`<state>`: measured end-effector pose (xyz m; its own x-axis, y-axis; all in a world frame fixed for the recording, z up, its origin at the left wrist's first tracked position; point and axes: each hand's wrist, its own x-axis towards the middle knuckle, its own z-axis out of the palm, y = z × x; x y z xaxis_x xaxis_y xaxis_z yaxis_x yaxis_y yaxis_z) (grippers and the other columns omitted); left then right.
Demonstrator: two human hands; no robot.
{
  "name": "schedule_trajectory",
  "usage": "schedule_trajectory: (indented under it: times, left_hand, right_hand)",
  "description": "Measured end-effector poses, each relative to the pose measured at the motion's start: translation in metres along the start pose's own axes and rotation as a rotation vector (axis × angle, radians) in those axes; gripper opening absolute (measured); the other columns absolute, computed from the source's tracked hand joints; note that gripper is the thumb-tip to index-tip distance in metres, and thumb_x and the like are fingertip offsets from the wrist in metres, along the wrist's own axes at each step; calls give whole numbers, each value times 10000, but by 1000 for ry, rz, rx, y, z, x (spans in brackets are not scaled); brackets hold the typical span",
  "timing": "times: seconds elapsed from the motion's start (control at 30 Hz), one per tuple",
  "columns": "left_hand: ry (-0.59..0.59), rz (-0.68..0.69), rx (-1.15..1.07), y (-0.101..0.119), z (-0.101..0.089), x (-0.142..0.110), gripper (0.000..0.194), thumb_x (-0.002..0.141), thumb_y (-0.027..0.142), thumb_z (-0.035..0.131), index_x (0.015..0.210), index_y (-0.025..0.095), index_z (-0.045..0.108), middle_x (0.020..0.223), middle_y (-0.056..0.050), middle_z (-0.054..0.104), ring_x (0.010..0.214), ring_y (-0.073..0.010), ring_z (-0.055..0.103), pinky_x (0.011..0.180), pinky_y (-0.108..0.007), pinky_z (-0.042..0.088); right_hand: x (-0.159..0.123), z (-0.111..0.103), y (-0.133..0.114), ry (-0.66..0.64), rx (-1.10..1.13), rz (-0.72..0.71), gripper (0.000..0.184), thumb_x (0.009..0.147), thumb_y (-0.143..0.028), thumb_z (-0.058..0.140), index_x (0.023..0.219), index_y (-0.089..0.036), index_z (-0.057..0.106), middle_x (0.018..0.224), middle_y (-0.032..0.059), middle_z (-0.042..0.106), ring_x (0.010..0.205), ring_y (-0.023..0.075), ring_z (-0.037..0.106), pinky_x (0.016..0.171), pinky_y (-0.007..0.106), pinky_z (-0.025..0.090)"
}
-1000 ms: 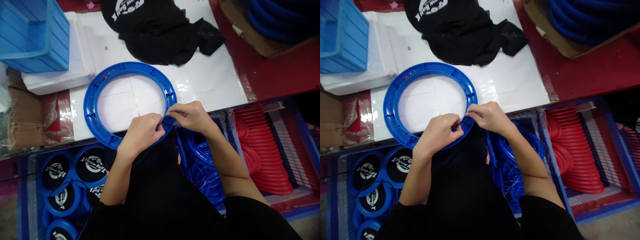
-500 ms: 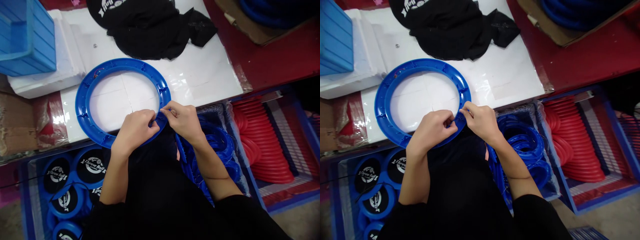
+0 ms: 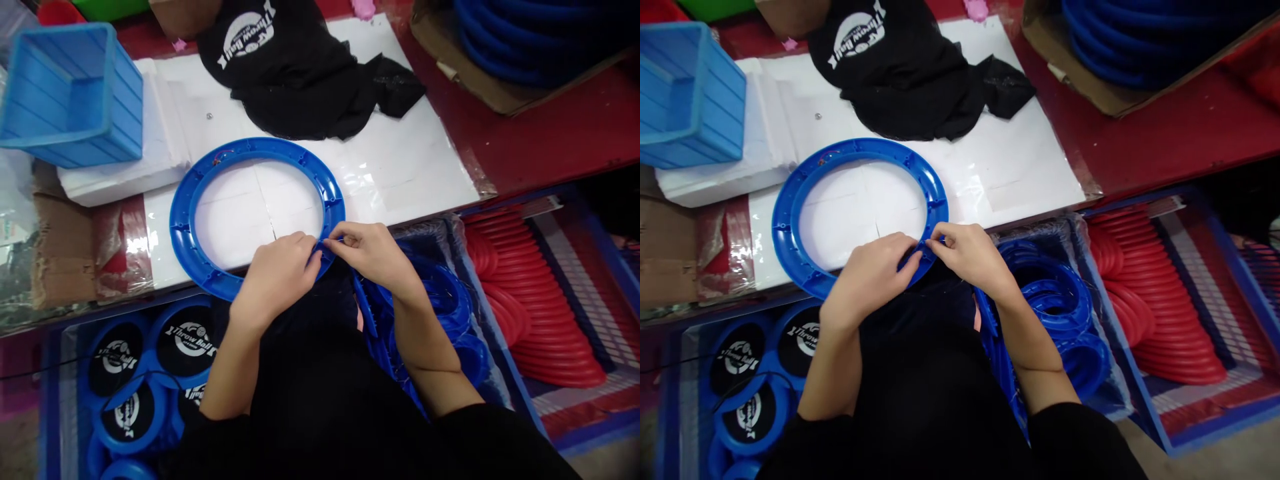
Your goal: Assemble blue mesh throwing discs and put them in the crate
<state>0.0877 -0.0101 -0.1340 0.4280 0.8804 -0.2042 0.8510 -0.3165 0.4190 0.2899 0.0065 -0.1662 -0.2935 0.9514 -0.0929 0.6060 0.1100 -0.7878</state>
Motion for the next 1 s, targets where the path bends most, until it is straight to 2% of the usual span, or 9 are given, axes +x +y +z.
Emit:
schedule_trajectory:
  times: [0.13,0.27,0.37,0.5,0.7,0.8,0.87,0.93,1.0]
  left_hand:
    - [18,-93,78,14,9,12,268,1043,246,432,1039,168,688,1012,-109,757,872,-263,708,669,-338,446]
    - [32,-91,77,13,12,18,251,1006,240,461,1009,182,705,990,-103,766,865,-271,714,671,-342,440]
    - [29,-66,62,9,11,19,248,994,239,464,972,191,707,976,-87,773,850,-259,714,665,-332,420]
    - [32,-57,57,7,12,19,250,988,255,472,957,198,713,959,-81,777,829,-253,705,653,-330,400]
    - [44,-1,26,0,11,16,232,982,243,473,912,198,690,933,-65,768,813,-230,687,642,-320,382]
    - [23,33,21,-3,8,12,215,991,252,483,927,196,681,926,-65,759,799,-222,686,647,-315,397]
    - [10,34,36,-1,6,12,249,1027,321,477,973,188,680,950,-81,753,809,-235,699,653,-319,417]
    - [10,8,80,5,7,15,305,1058,364,442,1052,171,678,1014,-110,750,838,-263,720,671,-337,447]
    - [17,-42,140,12,9,21,321,1065,321,405,1138,148,665,1083,-140,742,862,-291,739,691,-361,471]
  right_hand:
    - [0,-3,-2,-46,-26,9,156,953,-289,671,817,-217,701,597,-52,524,572,116,448,570,285,299]
    - [3,-19,-1,-142,14,-41,144,980,-304,639,894,-219,717,563,-73,480,535,108,409,554,276,305]
    - [9,-26,-1,-31,-29,-136,135,977,-311,659,907,-209,715,607,-53,546,559,116,453,581,282,336]
    - [23,-25,-2,69,-183,-260,112,972,-257,654,908,-213,734,860,26,727,771,170,619,721,309,413]
    - [31,-18,3,10,-180,-161,120,952,-258,665,864,-224,738,777,3,700,714,163,597,681,306,379]
    - [24,-13,3,48,-190,-109,116,937,-258,672,848,-220,736,736,1,686,665,157,567,657,303,363]
    - [17,-6,1,88,-193,-78,124,939,-262,660,846,-222,730,701,-3,672,624,152,540,638,300,351]
    - [10,1,-2,139,-210,-62,127,944,-252,643,854,-227,728,700,-1,677,612,154,537,633,298,350]
    - [5,7,-4,182,-241,-56,140,955,-233,622,871,-231,733,745,12,706,649,168,576,649,301,363]
